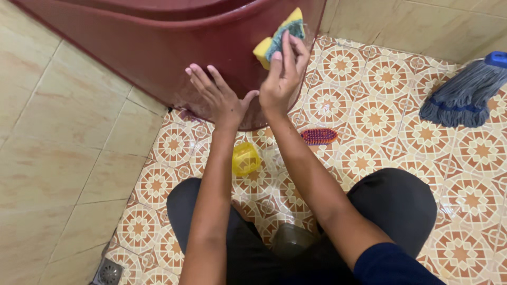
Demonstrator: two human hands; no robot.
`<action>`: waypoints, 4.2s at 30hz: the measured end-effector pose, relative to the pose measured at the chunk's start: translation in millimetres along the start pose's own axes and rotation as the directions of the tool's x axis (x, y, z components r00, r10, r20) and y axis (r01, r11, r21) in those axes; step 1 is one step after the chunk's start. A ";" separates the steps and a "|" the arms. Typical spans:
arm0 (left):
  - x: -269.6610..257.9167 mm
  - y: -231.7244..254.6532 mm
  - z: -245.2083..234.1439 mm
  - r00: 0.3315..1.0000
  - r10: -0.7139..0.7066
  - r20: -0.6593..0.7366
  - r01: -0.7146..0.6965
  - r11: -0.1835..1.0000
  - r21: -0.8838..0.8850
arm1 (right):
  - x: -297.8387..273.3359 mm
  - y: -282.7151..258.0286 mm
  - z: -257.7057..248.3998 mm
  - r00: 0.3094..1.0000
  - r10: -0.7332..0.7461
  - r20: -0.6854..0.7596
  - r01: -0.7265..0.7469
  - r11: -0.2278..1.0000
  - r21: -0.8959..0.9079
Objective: The person scrubs the exterior surface of a large maroon bathroom water tank with a sponge.
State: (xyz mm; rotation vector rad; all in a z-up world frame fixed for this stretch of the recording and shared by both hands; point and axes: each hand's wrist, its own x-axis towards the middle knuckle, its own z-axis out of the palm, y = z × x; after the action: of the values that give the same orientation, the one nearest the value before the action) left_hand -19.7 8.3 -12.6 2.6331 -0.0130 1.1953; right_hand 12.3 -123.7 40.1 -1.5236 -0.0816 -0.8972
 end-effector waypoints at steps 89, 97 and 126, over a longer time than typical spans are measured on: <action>-6.0 -240.2 61.9 0.121 -0.957 0.262 0.842 -0.041 -0.538 | -35.2 -58.5 -27.0 0.296 0.018 0.955 0.224 0.971 -0.088; -25.4 -272.7 97.2 0.152 -0.940 0.305 0.570 -0.169 -0.804 | -27.9 -87.8 -30.0 0.311 0.032 0.950 0.282 0.951 -0.125; 20.1 -119.1 5.4 0.731 -0.573 -0.370 0.494 0.819 -0.292 | -26.0 -90.0 -37.7 0.280 -0.132 0.951 0.285 0.957 0.049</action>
State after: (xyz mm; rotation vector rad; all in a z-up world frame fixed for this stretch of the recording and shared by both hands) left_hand 10.7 124.4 -27.5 1.9363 0.6548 1.4464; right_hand -72.6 -127.3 94.6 -2.0277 -1.1715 -0.0207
